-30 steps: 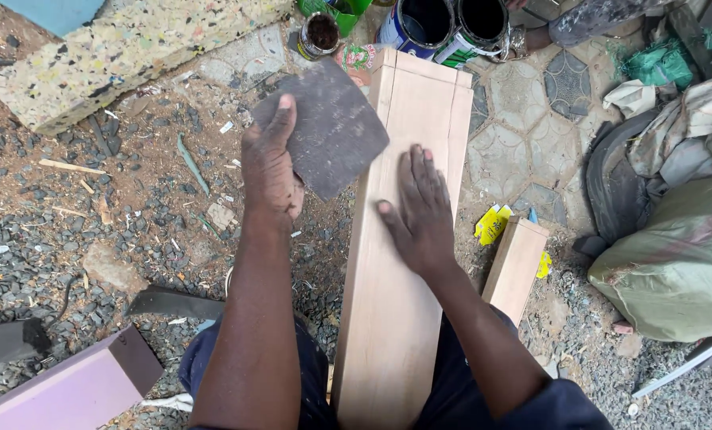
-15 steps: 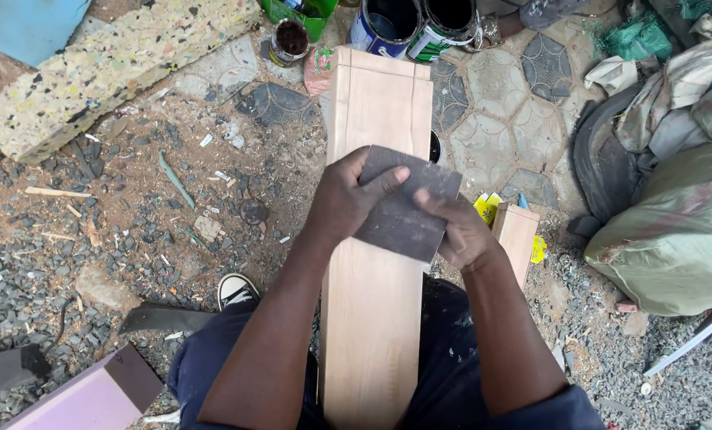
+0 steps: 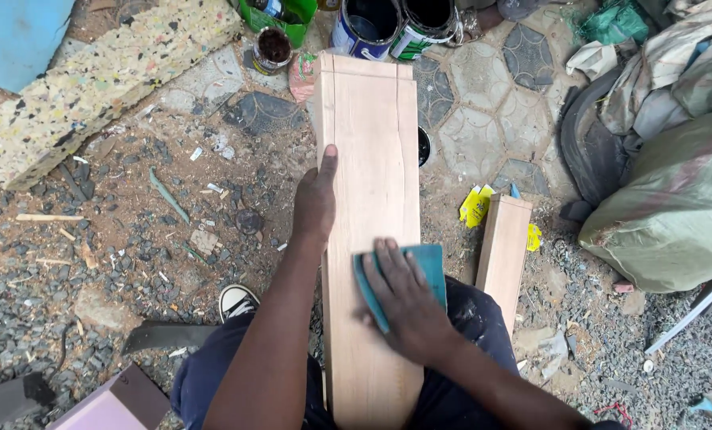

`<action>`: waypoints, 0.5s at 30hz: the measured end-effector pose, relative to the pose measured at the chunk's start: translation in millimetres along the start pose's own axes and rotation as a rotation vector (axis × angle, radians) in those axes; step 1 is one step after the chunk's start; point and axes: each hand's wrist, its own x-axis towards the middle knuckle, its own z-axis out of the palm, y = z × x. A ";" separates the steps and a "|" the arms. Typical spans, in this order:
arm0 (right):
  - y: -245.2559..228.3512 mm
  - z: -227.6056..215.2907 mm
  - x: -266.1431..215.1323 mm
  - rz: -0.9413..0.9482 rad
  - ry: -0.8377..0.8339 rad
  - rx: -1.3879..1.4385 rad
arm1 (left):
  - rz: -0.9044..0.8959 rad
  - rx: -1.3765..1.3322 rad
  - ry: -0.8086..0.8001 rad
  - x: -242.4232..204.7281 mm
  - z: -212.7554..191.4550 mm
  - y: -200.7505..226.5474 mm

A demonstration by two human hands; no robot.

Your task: Sand the surface and edges of a wooden board using sandpaper to smooth it.

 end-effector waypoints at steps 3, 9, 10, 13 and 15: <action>23.7 20.0 15.9 0.006 0.076 -0.055 | 0.052 -0.033 0.006 8.9 4.2 -17.2; 136.5 25.9 170.1 0.181 0.403 -0.138 | 0.048 0.004 0.027 2.4 4.0 -17.3; 143.9 14.6 188.2 0.179 0.408 -0.142 | 0.054 0.003 0.027 2.1 4.5 -17.4; 160.9 -6.2 216.2 0.415 0.215 -0.007 | 0.064 0.016 0.034 0.2 6.4 -17.1; 164.9 -1.0 207.0 0.343 0.202 0.096 | 0.051 0.057 0.047 0.7 4.9 -14.5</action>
